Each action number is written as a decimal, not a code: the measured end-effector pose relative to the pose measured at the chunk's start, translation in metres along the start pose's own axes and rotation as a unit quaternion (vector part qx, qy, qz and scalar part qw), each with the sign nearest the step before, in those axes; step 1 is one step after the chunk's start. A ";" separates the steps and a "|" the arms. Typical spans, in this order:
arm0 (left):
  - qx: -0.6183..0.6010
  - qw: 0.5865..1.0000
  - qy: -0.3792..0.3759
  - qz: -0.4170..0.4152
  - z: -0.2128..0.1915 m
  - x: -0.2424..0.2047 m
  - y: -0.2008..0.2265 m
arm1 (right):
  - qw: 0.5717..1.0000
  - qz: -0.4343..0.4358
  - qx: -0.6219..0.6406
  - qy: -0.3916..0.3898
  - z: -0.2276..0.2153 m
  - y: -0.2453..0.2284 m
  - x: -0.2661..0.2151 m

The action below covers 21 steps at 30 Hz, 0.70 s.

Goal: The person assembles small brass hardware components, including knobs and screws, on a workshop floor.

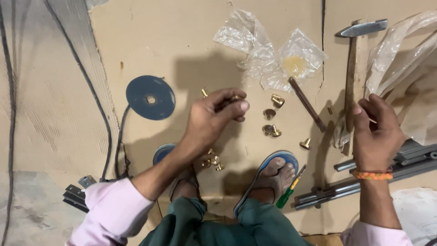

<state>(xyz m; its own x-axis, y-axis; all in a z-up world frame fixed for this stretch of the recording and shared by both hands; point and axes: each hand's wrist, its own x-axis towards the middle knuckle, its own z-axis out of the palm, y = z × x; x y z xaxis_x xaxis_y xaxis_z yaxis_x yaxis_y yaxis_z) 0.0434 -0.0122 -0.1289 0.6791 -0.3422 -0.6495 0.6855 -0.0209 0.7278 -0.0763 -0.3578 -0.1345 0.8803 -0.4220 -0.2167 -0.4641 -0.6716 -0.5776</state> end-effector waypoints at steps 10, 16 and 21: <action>-0.127 0.987 -0.030 -0.096 0.005 0.075 0.002 | 0.970 -0.143 -0.197 0.000 0.012 -0.005 0.025; -0.178 0.976 -0.062 -0.110 0.006 0.091 0.002 | 0.989 -0.086 -0.121 -0.009 0.011 0.008 0.028; -0.232 0.962 -0.096 -0.106 0.002 0.100 -0.006 | 0.987 -0.091 -0.134 -0.025 0.009 0.025 0.029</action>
<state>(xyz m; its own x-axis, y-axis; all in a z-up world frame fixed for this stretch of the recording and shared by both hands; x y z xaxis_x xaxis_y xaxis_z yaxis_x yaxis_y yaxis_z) 0.1066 -0.0480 -0.1974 0.4811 -0.5438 -0.6876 0.8767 0.2974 0.3782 -0.0611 -0.3810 -0.1624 0.9520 -0.2538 -0.1711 -0.3016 -0.8730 -0.3833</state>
